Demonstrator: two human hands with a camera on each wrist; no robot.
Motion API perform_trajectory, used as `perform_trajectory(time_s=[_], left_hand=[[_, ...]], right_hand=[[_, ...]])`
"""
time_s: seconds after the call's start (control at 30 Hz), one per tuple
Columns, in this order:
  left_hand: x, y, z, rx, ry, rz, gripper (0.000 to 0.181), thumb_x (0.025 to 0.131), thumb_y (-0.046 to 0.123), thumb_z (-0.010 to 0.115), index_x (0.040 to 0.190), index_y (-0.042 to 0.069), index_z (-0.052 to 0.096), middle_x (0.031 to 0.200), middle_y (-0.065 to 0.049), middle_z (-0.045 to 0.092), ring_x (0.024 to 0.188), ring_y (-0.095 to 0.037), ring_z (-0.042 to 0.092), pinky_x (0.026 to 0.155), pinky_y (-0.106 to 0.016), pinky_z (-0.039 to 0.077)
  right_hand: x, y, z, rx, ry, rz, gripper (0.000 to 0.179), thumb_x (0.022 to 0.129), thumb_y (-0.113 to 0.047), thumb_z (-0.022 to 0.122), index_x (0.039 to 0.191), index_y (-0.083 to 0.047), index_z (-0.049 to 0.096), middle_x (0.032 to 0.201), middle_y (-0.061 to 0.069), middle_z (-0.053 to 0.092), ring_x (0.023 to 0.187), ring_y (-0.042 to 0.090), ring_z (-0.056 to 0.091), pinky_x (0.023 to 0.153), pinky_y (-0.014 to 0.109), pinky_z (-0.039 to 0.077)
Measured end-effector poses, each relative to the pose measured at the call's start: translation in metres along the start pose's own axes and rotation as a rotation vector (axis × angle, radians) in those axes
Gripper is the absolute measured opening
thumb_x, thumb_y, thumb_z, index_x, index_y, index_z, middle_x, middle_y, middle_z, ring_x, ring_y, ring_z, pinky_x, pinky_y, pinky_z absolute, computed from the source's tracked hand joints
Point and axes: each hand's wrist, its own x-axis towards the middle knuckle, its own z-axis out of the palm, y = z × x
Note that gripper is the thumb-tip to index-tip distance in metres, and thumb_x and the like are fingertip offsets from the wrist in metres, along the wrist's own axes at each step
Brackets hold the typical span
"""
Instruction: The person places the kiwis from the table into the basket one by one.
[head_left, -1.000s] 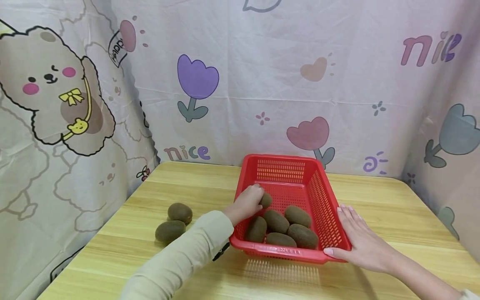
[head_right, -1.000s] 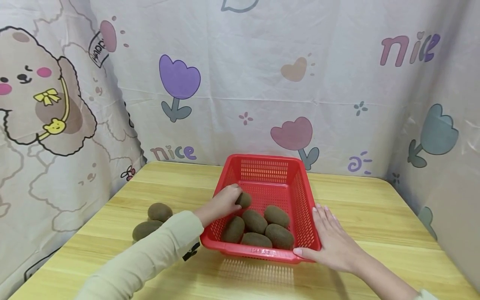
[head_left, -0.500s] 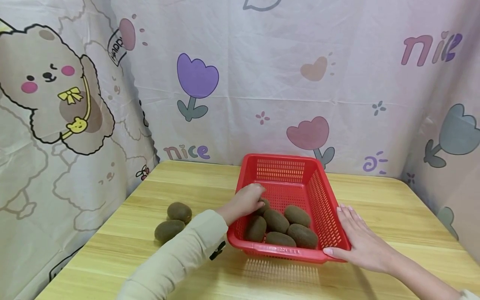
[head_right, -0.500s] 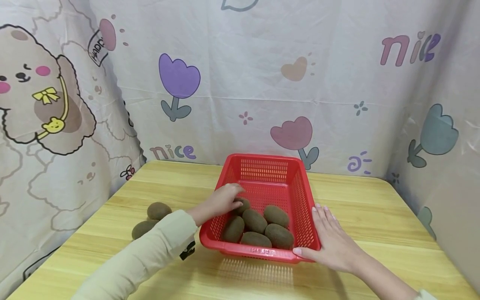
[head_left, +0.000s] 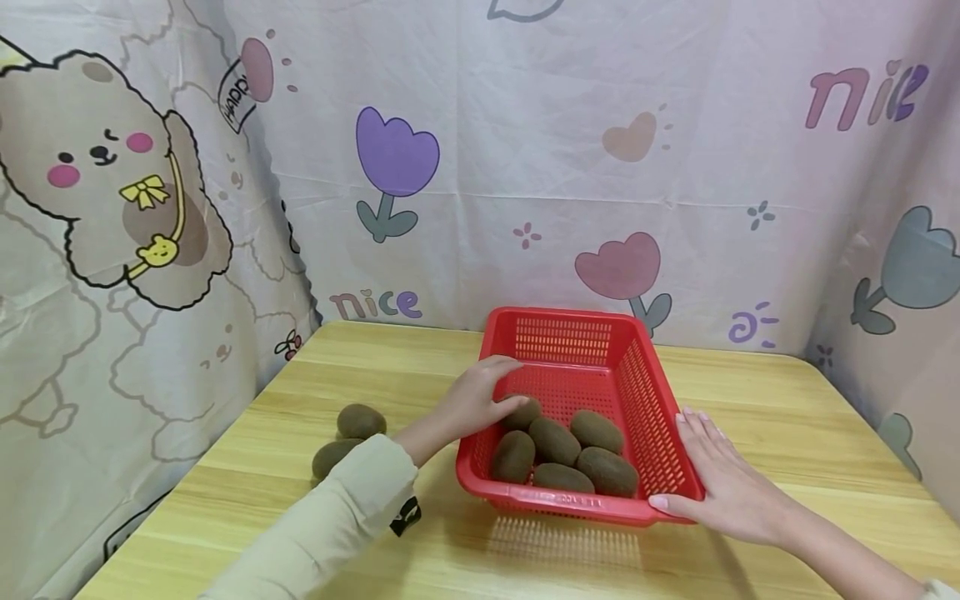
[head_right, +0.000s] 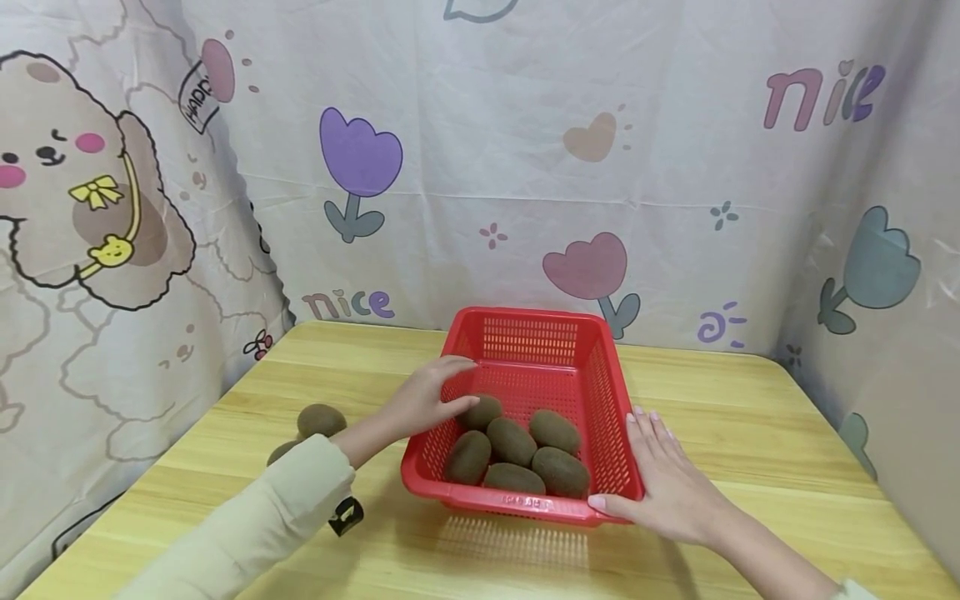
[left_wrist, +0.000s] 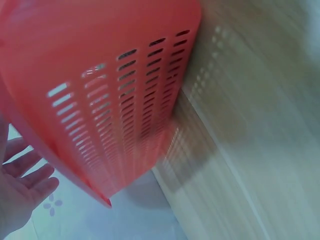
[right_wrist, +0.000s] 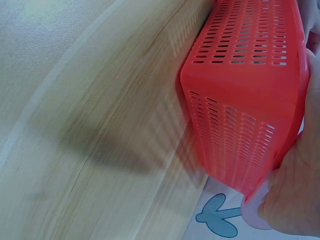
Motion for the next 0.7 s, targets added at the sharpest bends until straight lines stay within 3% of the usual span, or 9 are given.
perform_trajectory(time_s=[0.03, 0.07, 0.17, 0.47, 0.7], left_hand=[[-0.002, -0.001, -0.001, -0.011, 0.010, 0.002, 0.047, 0.083, 0.024, 0.070, 0.123, 0.003, 0.058, 0.123, -0.012, 0.060, 0.115, -0.025, 0.056, 0.097, -0.038, 0.048], [-0.004, -0.001, -0.003, -0.019, 0.018, 0.002, 0.048, 0.083, 0.025, 0.070, 0.123, 0.003, 0.058, 0.123, -0.012, 0.060, 0.115, -0.025, 0.056, 0.097, -0.038, 0.048], [-0.010, -0.003, -0.008, -0.050, 0.037, -0.005, 0.048, 0.082, 0.025, 0.070, 0.122, 0.002, 0.059, 0.124, -0.013, 0.059, 0.117, -0.026, 0.055, 0.097, -0.040, 0.048], [-0.028, -0.010, -0.020, -0.074, 0.053, -0.033, 0.046, 0.080, 0.024, 0.073, 0.119, 0.003, 0.061, 0.124, -0.013, 0.060, 0.116, -0.027, 0.056, 0.090, -0.039, 0.052], [-0.043, -0.022, -0.023, -0.092, 0.089, -0.013, 0.044, 0.079, 0.022, 0.073, 0.117, 0.001, 0.062, 0.122, -0.015, 0.060, 0.115, -0.028, 0.056, 0.094, -0.044, 0.049]], right_hand=[[0.000, 0.000, 0.000, -0.003, 0.000, 0.001, 0.103, 0.078, -0.052, 0.065, 0.146, 0.004, 0.013, 0.152, 0.028, 0.013, 0.139, 0.044, 0.010, 0.103, 0.010, -0.019], [0.000, 0.000, 0.000, -0.006, 0.001, 0.000, 0.103, 0.078, -0.052, 0.065, 0.146, 0.004, 0.013, 0.152, 0.028, 0.013, 0.140, 0.044, 0.010, 0.094, 0.002, -0.018], [0.000, 0.000, 0.000, -0.021, 0.012, -0.010, 0.103, 0.078, -0.052, 0.065, 0.146, 0.005, 0.013, 0.151, 0.028, 0.014, 0.139, 0.045, 0.010, 0.092, 0.001, -0.018], [0.000, 0.001, 0.000, -0.030, 0.024, -0.026, 0.103, 0.077, -0.051, 0.066, 0.146, 0.006, 0.015, 0.151, 0.029, 0.014, 0.140, 0.045, 0.010, 0.092, -0.001, -0.017], [0.000, 0.001, 0.000, -0.028, 0.022, -0.029, 0.104, 0.077, -0.051, 0.065, 0.146, 0.006, 0.013, 0.151, 0.030, 0.014, 0.140, 0.045, 0.009, 0.092, -0.001, -0.017]])
